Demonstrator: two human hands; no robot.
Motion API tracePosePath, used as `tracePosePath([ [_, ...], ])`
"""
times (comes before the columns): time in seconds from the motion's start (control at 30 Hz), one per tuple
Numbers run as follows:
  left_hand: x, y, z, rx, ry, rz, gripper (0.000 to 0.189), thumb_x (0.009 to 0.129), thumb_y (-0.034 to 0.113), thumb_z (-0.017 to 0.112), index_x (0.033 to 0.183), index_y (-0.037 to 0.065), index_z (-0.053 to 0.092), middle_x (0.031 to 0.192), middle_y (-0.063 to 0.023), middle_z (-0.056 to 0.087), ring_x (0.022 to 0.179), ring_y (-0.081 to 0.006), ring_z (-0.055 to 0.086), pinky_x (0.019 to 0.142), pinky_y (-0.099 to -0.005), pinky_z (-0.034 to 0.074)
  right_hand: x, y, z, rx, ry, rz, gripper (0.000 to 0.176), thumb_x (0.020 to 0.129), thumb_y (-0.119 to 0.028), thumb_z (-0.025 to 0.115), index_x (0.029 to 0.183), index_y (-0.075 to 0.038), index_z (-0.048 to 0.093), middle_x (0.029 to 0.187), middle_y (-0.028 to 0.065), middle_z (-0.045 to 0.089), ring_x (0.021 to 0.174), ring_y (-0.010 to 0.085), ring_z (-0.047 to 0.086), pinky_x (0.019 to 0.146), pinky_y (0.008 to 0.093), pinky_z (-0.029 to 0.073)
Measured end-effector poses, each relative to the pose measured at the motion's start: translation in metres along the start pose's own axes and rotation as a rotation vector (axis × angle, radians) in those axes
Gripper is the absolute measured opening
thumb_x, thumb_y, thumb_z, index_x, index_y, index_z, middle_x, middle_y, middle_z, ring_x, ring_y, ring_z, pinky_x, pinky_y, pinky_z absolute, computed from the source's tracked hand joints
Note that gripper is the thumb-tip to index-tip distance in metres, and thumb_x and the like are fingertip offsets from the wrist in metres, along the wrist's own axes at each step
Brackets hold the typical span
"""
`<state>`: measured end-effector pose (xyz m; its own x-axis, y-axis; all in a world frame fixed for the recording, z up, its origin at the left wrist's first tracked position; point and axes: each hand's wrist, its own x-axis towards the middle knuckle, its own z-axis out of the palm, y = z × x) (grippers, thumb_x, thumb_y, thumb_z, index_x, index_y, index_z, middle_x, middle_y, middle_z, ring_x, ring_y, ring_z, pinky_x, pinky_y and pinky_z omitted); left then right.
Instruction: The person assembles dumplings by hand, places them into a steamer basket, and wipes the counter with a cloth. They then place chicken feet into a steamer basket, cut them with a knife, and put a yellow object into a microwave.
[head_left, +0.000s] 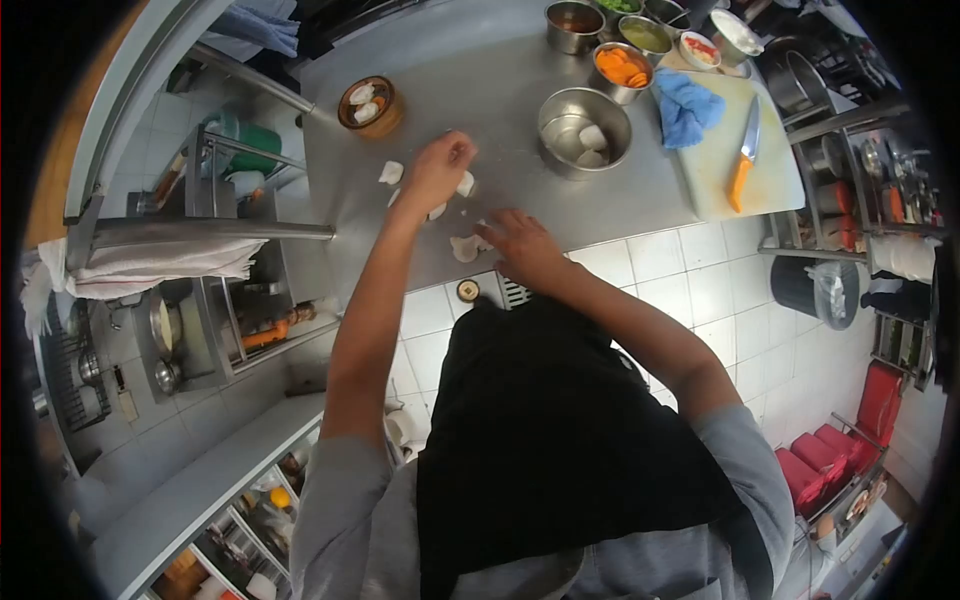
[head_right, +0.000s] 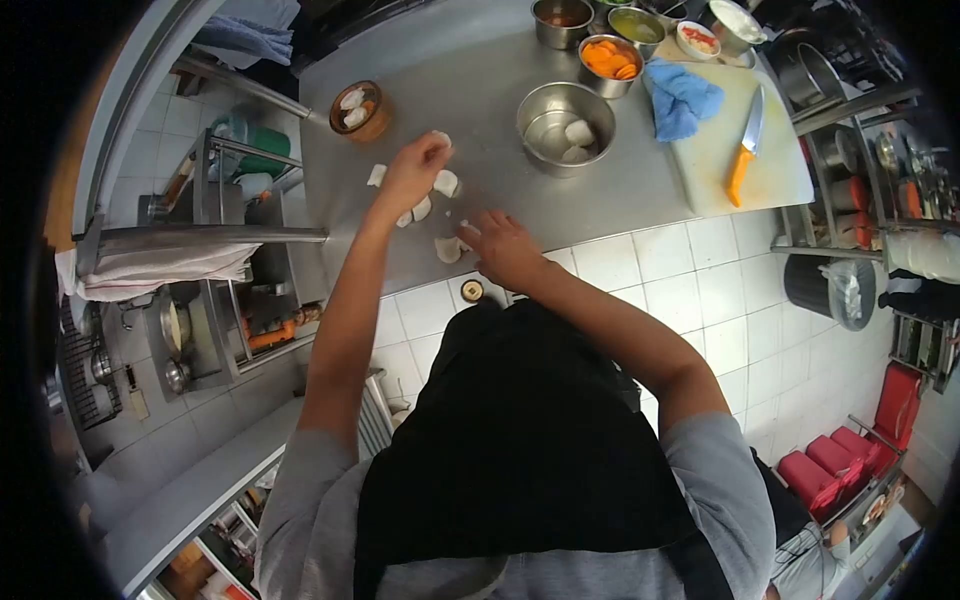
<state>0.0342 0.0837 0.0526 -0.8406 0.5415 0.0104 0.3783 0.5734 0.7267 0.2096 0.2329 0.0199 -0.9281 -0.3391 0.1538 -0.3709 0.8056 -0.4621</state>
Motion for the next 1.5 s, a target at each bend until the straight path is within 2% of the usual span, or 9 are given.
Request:
tracePosePath([
  [0.13, -0.106, 0.0, -0.007, 0.09, -0.179, -0.175, 0.048, 0.083, 0.023, 0.074, 0.125, 0.007, 0.06, 0.115, -0.0164, 0.063, 0.09, -0.0288, 0.066, 0.079, -0.0375, 0.053, 0.017, 0.009, 0.038, -0.006, 0.019, -0.079, 0.06, 0.071, -0.017, 0.079, 0.128, -0.012, 0.059, 0.121, 0.0138, 0.056, 0.119, 0.0331, 0.052, 0.096, 0.0419, 0.049],
  [0.23, -0.146, 0.009, 0.027, 0.291, -0.102, -0.105, 0.067, 0.076, 0.03, 0.08, 0.134, 0.011, 0.052, 0.126, -0.0157, 0.053, 0.111, -0.0372, 0.058, 0.088, -0.0463, 0.051, 0.026, 0.021, 0.047, 0.079, -0.019, -0.065, 0.052, 0.072, -0.017, 0.077, 0.122, -0.011, 0.062, 0.116, 0.015, 0.057, 0.114, 0.0342, 0.055, 0.093, 0.0429, 0.05],
  [0.53, -0.134, -0.013, 0.05, -0.022, 0.048, -0.019, 0.05, 0.076, 0.009, 0.069, 0.124, 0.006, 0.056, 0.119, -0.0173, 0.052, 0.104, -0.0381, 0.059, 0.085, -0.0437, 0.053, 0.022, 0.013, 0.022, 0.39, 0.038, 0.15, 0.039, 0.074, -0.011, 0.075, 0.111, -0.006, 0.064, 0.105, 0.0174, 0.061, 0.097, 0.0362, 0.063, 0.083, 0.0421, 0.053],
  [0.7, -0.125, 0.009, 0.028, -0.346, -0.03, 0.034, 0.043, 0.077, 0.002, 0.066, 0.119, 0.003, 0.057, 0.113, -0.0154, 0.056, 0.101, -0.0291, 0.061, 0.078, -0.0365, 0.053, 0.02, -0.012, -0.021, 0.552, 0.209, 0.238, 0.035, 0.071, -0.01, 0.078, 0.102, -0.006, 0.063, 0.098, 0.0174, 0.062, 0.085, 0.0364, 0.063, 0.078, 0.0436, 0.052],
  [0.83, -0.118, 0.012, 0.028, -0.129, 0.044, 0.241, 0.037, 0.08, 0.002, 0.065, 0.115, 0.002, 0.056, 0.102, -0.0105, 0.058, 0.095, -0.0202, 0.061, 0.072, -0.0323, 0.051, 0.016, -0.016, -0.038, 0.606, 0.155, 0.314, 0.034, 0.071, -0.009, 0.077, 0.102, -0.006, 0.063, 0.093, 0.0145, 0.061, 0.076, 0.0286, 0.063, 0.072, 0.0389, 0.052],
  [0.9, -0.104, 0.018, 0.026, -0.38, -0.133, 0.035, 0.032, 0.08, 0.001, 0.065, 0.111, 0.003, 0.056, 0.092, -0.0067, 0.057, 0.086, -0.015, 0.058, 0.07, -0.0302, 0.049, 0.015, 0.001, -0.047, 0.7, 0.068, 0.266, 0.036, 0.071, -0.008, 0.077, 0.104, -0.006, 0.062, 0.094, 0.0102, 0.063, 0.073, 0.0193, 0.062, 0.068, 0.035, 0.05],
  [1.13, -0.076, 0.045, 0.025, -0.477, -0.073, 0.048, 0.033, 0.084, -0.002, 0.064, 0.115, 0.005, 0.055, 0.097, -0.0027, 0.057, 0.083, -0.0096, 0.056, 0.071, -0.0258, 0.048, 0.018, 0.04, -0.083, 1.212, -0.044, 0.293, 0.031, 0.082, -0.006, 0.073, 0.111, -0.004, 0.063, 0.102, 0.0062, 0.065, 0.084, 0.0123, 0.063, 0.074, 0.0289, 0.053],
  [1.3, -0.067, 0.061, 0.026, -0.42, -0.032, 0.047, 0.033, 0.086, -0.002, 0.063, 0.118, 0.005, 0.054, 0.1, -0.0042, 0.059, 0.085, -0.0094, 0.058, 0.072, -0.0245, 0.049, 0.013, 0.055, -0.098, 1.581, -0.067, 0.412, 0.031, 0.091, -0.006, 0.061, 0.121, -0.002, 0.058, 0.115, 0.0092, 0.061, 0.104, 0.0198, 0.065, 0.083, 0.0316, 0.055],
  [1.5, -0.061, 0.062, 0.03, -0.685, -0.05, -0.049, 0.035, 0.087, -0.001, 0.064, 0.12, 0.004, 0.054, 0.101, -0.006, 0.061, 0.089, -0.011, 0.061, 0.074, -0.0261, 0.051, 0.016, 0.072, -0.096, 1.92, -0.131, 0.45, 0.037, 0.093, -0.019, 0.054, 0.126, -0.001, 0.055, 0.113, 0.0112, 0.062, 0.104, 0.0257, 0.066, 0.084, 0.0331, 0.056],
])
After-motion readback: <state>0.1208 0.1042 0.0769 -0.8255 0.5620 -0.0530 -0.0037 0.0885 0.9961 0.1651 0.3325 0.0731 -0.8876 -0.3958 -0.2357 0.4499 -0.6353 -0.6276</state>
